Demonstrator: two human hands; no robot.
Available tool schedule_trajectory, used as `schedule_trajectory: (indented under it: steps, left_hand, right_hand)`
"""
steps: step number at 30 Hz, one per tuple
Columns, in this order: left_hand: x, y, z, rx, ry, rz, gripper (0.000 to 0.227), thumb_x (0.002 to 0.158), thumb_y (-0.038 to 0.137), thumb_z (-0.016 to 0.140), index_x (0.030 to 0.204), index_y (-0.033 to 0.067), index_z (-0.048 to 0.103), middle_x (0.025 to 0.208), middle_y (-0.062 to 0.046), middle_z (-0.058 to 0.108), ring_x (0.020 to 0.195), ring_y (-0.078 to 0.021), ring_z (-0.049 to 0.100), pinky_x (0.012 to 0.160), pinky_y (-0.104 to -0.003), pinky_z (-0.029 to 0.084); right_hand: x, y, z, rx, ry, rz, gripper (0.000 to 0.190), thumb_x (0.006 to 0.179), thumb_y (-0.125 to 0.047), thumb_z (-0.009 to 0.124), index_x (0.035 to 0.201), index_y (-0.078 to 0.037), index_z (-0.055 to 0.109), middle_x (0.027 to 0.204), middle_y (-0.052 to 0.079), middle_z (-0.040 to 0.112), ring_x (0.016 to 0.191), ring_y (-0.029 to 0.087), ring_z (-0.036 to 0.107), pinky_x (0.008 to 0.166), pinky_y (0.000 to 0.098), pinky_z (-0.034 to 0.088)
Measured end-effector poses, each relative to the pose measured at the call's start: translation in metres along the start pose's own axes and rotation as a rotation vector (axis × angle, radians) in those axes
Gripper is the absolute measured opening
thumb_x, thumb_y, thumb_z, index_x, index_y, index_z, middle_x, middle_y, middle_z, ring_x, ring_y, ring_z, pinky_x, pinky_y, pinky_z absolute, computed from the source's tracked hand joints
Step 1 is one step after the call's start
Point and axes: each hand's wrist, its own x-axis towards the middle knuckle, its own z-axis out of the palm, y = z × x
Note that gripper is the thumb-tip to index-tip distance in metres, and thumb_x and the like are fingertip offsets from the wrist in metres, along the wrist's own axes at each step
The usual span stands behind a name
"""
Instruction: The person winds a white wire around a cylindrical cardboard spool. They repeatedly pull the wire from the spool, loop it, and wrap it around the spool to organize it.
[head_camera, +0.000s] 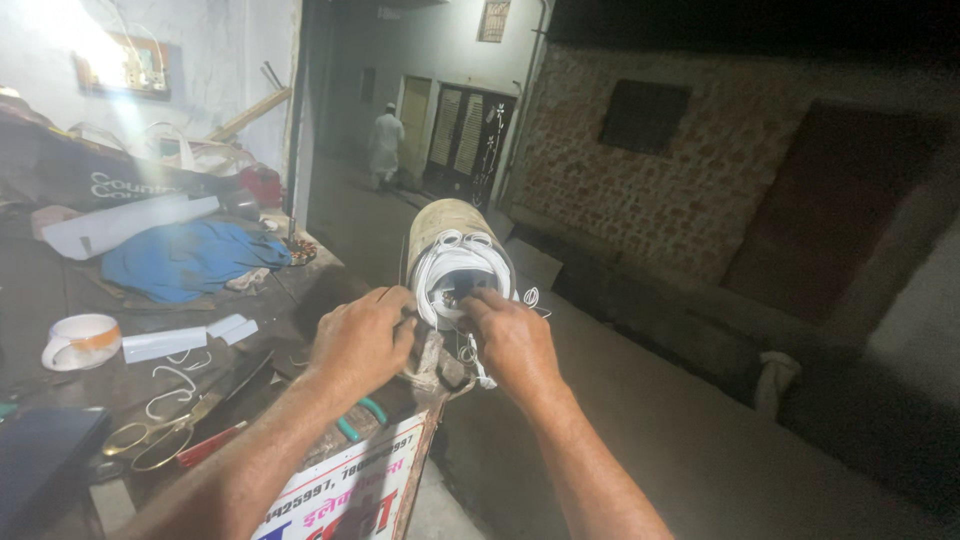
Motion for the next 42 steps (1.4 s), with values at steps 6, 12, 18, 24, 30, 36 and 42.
schedule_trajectory:
  steps: [6, 12, 18, 24, 30, 36, 42]
  left_hand:
    - [0.004, 0.007, 0.003, 0.038, 0.084, 0.209, 0.025, 0.085, 0.020, 0.071, 0.108, 0.0128, 0.069, 0.109, -0.009, 0.064, 0.103, -0.0327, 0.066, 0.081, -0.047, 0.056]
    - [0.020, 0.011, 0.008, 0.160, -0.020, 0.207, 0.032, 0.078, 0.014, 0.074, 0.110, 0.0131, 0.071, 0.144, -0.014, 0.047, 0.117, -0.0358, 0.059, 0.086, -0.047, 0.056]
    - [0.010, 0.008, 0.008, 0.128, -0.018, 0.229, 0.056, 0.064, 0.009, 0.075, 0.120, 0.0107, 0.068, 0.157, -0.013, 0.035, 0.138, -0.0373, 0.043, 0.098, -0.050, 0.051]
    - [0.012, 0.025, 0.010, 0.126, -0.064, 0.183, 0.066, 0.056, 0.022, 0.087, 0.119, 0.0108, 0.070, 0.162, -0.020, 0.022, 0.145, -0.0484, 0.028, 0.099, -0.063, 0.040]
    - [0.020, 0.027, 0.026, 0.373, 0.017, 0.143, 0.042, 0.066, 0.025, 0.083, 0.104, 0.0087, 0.073, 0.159, -0.016, 0.030, 0.143, -0.0405, 0.033, 0.098, -0.057, 0.047]
    - [0.029, 0.019, 0.040, 0.273, 0.106, 0.161, 0.014, 0.077, 0.012, 0.072, 0.088, 0.0070, 0.079, 0.155, -0.021, 0.038, 0.134, -0.0397, 0.040, 0.088, -0.056, 0.049]
    - [0.032, 0.014, 0.044, 0.365, 0.067, 0.207, 0.010, 0.074, 0.010, 0.072, 0.080, 0.0079, 0.080, 0.158, -0.021, 0.034, 0.146, -0.0389, 0.030, 0.106, -0.059, 0.038]
  right_hand:
    - [0.009, -0.004, 0.003, 0.097, -0.048, 0.107, 0.018, 0.080, -0.012, 0.078, 0.095, -0.007, 0.069, 0.097, 0.011, 0.068, 0.084, 0.039, 0.068, 0.071, 0.0495, 0.053]
    - [0.003, -0.004, -0.016, 0.236, -0.014, -0.008, 0.023, 0.074, -0.006, 0.077, 0.096, -0.007, 0.074, 0.093, 0.012, 0.070, 0.084, 0.039, 0.069, 0.070, 0.0468, 0.054]
    - [-0.008, -0.016, -0.037, 0.207, -0.049, -0.020, 0.024, 0.070, -0.001, 0.078, 0.093, -0.006, 0.076, 0.092, 0.012, 0.074, 0.084, 0.036, 0.072, 0.070, 0.0433, 0.056]
    - [-0.006, -0.020, -0.041, 0.351, -0.026, -0.002, 0.026, 0.070, -0.004, 0.082, 0.095, -0.004, 0.075, 0.097, 0.010, 0.074, 0.085, 0.031, 0.075, 0.071, 0.0383, 0.059]
    - [-0.015, -0.020, -0.032, 0.359, 0.052, 0.017, 0.029, 0.077, -0.010, 0.085, 0.101, -0.001, 0.071, 0.102, 0.013, 0.072, 0.089, 0.034, 0.073, 0.074, 0.0396, 0.057]
    - [-0.019, -0.020, -0.027, 0.359, 0.071, 0.041, 0.028, 0.077, -0.007, 0.083, 0.101, -0.001, 0.070, 0.104, 0.012, 0.073, 0.091, 0.034, 0.074, 0.074, 0.0394, 0.057]
    - [-0.019, -0.020, -0.026, 0.365, 0.093, 0.020, 0.028, 0.080, -0.010, 0.083, 0.102, -0.001, 0.069, 0.106, 0.013, 0.072, 0.091, 0.035, 0.073, 0.074, 0.0401, 0.057]
